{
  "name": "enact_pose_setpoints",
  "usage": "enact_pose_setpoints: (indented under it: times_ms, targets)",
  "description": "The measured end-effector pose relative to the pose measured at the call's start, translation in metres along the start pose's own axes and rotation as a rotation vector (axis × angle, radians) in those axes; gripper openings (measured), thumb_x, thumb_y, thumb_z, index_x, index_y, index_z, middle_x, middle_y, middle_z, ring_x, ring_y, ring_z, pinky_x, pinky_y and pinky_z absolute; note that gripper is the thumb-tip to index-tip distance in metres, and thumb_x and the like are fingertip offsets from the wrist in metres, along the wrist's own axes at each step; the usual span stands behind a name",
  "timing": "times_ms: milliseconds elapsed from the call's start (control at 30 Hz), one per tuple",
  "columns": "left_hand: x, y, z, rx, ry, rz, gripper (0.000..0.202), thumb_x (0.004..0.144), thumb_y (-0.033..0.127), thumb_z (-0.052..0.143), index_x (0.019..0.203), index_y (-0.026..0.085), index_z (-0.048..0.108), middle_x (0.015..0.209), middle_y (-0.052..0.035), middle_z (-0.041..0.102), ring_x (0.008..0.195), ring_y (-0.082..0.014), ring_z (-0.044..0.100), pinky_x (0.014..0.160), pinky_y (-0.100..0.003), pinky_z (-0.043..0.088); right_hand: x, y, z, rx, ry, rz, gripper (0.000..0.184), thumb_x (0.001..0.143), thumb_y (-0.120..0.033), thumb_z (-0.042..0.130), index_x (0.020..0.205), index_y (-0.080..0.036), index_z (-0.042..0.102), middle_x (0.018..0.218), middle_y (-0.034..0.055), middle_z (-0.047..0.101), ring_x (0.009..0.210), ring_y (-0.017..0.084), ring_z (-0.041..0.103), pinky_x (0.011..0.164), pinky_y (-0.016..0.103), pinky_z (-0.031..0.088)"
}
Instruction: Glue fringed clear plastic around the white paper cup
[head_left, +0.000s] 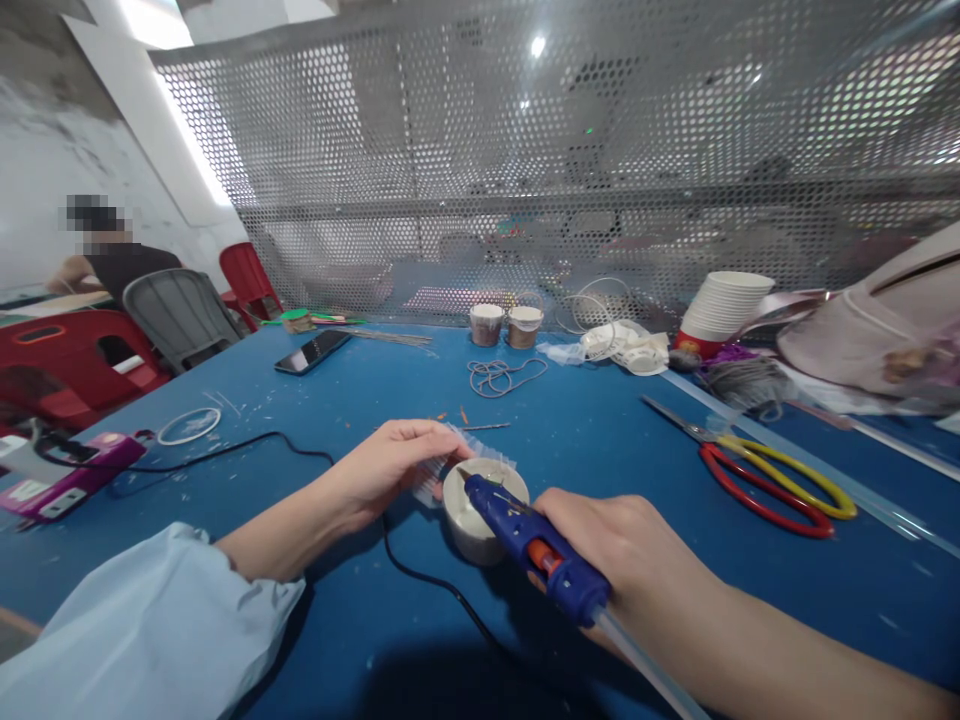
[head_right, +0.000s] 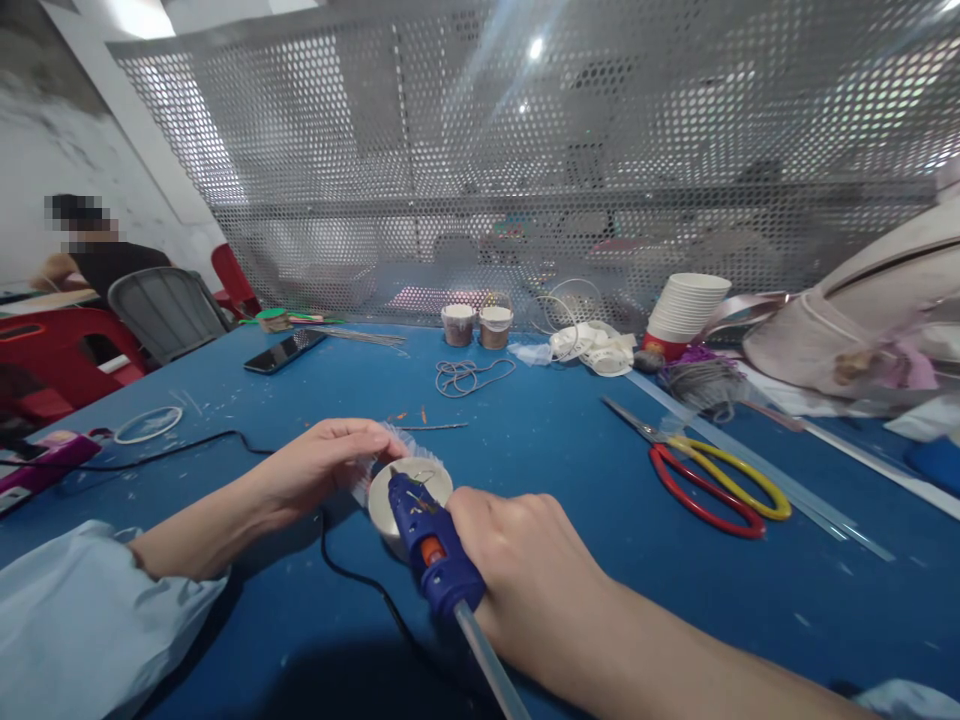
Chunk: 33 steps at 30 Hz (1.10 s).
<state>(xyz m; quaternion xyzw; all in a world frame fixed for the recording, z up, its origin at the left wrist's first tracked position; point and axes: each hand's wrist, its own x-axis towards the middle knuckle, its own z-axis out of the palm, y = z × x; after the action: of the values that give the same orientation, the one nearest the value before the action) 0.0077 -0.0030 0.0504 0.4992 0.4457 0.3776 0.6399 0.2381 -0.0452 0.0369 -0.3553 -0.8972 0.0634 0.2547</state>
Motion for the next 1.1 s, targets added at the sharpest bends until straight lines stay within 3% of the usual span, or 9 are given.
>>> enact_pose_setpoints:
  times_ms: [367,633,867,967,1100]
  targets:
    - [-0.002,0.002,0.002,0.032,0.004,0.008,0.024,0.075,0.037,0.069,0.073,0.014,0.072,0.076,-0.0048,0.065,0.065,-0.0109,0.054,0.059,-0.021,0.042,0.000,-0.001,0.001,-0.014,-0.052,-0.008,0.005,0.078,-0.024,0.052,0.076,-0.021,0.048,0.061,-0.0025,0.059,0.049,0.013,0.050,0.048,0.029,0.020]
    - [-0.002,0.000,0.001,0.022,0.011,0.004,0.024,0.073,0.038,0.070,0.076,0.014,0.073,0.078,-0.0061,0.067,0.065,-0.0118,0.057,0.057,-0.022,0.043,-0.001,0.002,0.001,-0.046,0.016,-0.007,0.009,0.079,-0.023,0.050,0.073,-0.021,0.044,0.056,-0.0024,0.057,0.043,0.012,0.048,0.046,0.029,0.018]
    - [-0.003,0.001,0.000,0.014,-0.016,0.010,0.022,0.075,0.036,0.069,0.075,0.014,0.073,0.079,-0.0063,0.066,0.067,-0.0124,0.058,0.058,-0.022,0.047,0.006,-0.004,-0.020,0.146,-0.085,0.035,0.005,0.078,-0.023,0.053,0.075,-0.022,0.048,0.061,-0.0011,0.058,0.047,0.012,0.048,0.046,0.026,0.029]
    - [-0.003,0.001,0.000,-0.001,-0.024,0.017,0.021,0.075,0.035,0.069,0.076,0.015,0.073,0.077,-0.0051,0.066,0.064,-0.0111,0.056,0.057,-0.022,0.048,0.013,-0.008,-0.030,0.282,-0.004,0.054,0.009,0.078,-0.023,0.053,0.072,-0.022,0.047,0.057,-0.0031,0.054,0.045,0.010,0.044,0.046,0.024,0.032]
    - [-0.004,0.002,0.000,-0.001,-0.018,0.025,0.022,0.076,0.036,0.068,0.075,0.014,0.073,0.081,-0.0065,0.067,0.065,-0.0112,0.056,0.056,-0.021,0.048,0.021,-0.008,-0.031,0.370,0.125,0.196,0.014,0.082,-0.025,0.054,0.071,-0.023,0.045,0.056,-0.0054,0.049,0.047,0.009,0.041,0.045,0.022,0.033]
